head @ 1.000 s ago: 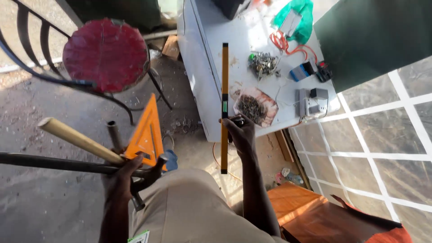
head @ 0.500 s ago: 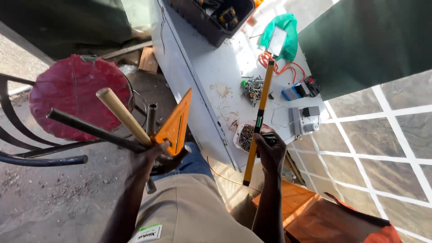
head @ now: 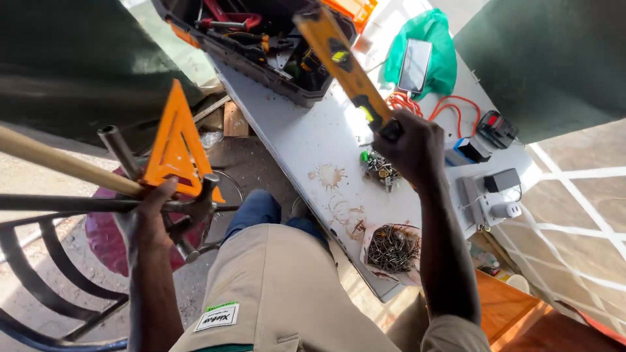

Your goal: Organizing various hand tools and small hardware items into a portable toolbox.

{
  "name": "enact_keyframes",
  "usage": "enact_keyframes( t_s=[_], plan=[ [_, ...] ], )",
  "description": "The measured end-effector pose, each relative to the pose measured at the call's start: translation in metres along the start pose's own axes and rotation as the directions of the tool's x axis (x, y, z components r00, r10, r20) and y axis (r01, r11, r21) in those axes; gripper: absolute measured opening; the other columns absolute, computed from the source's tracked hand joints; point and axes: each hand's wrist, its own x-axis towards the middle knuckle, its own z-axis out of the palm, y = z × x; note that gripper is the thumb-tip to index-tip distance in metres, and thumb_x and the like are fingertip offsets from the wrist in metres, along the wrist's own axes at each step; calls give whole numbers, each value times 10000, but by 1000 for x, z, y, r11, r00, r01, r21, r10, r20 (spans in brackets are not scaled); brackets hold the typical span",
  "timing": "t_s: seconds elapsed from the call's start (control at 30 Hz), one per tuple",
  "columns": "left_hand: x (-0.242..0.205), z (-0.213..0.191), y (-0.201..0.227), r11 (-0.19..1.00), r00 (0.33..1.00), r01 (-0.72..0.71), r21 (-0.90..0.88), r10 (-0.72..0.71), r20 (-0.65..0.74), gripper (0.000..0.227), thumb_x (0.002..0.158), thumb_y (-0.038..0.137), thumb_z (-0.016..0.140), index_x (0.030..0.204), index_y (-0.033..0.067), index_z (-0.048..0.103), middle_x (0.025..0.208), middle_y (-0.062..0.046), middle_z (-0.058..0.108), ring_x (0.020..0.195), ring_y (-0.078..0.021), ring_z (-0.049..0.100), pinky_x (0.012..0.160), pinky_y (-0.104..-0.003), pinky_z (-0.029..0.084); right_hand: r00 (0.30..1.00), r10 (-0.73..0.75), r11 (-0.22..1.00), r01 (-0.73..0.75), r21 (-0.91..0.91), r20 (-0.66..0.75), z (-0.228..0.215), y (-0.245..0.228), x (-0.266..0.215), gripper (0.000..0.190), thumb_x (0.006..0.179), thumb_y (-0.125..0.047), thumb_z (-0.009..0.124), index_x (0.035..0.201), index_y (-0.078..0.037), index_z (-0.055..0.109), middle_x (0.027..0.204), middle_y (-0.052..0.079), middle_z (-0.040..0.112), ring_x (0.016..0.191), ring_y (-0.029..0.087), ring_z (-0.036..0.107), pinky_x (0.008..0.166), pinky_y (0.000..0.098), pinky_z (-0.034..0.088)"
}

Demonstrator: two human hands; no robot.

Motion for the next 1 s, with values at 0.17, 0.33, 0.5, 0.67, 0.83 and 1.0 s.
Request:
enact_keyframes(
  t_s=[0.17,0.33,0.5,0.67,0.83,1.0],
  plan=[
    [22,38,43,993,991,-117,-16,116,-73,307,823,241,855,1049,130,681,876,-10,682,781,-128,693,644,-366,606,983,-178,978,182,-104,52,30,-17,79,159,765,-288,741,794,-171,637,646,72,651,610,328,651,561,470,466],
    [56,72,86,972,981,-196,-131,195,-19,263,745,91,809,940,87,634,785,-35,669,585,-181,686,520,-280,619,954,-271,952,285,-113,131,82,-23,151,194,694,-207,772,866,-150,702,729,43,741,570,253,664,487,397,473],
    [124,76,128,993,998,-9,-121,16,58,294,758,49,785,1041,53,703,901,-61,744,646,-135,654,643,-264,628,935,-139,970,196,-147,325,130,-62,226,232,663,-303,719,845,-168,670,684,60,683,643,313,641,553,453,437],
    [211,65,183,978,959,106,-180,-53,277,242,897,47,637,1135,15,603,967,-175,672,695,-361,658,613,-536,606,913,-4,986,71,-149,408,177,-93,303,213,711,-278,740,843,-161,622,734,68,646,679,294,580,584,443,397],
    [279,36,201,972,968,51,-229,9,250,486,768,90,741,1234,57,606,955,-157,725,661,-179,677,694,-260,621,881,77,980,19,-196,467,207,-91,307,452,649,-318,740,1071,-170,669,803,149,708,740,413,646,621,508,442],
    [320,45,227,957,904,-7,-290,130,408,474,754,159,737,1196,62,596,917,-138,704,647,-218,677,649,-276,617,976,-218,975,219,-42,10,205,-102,272,365,773,-61,920,1011,-13,647,1210,167,609,1163,379,684,830,436,612]
  ],
)
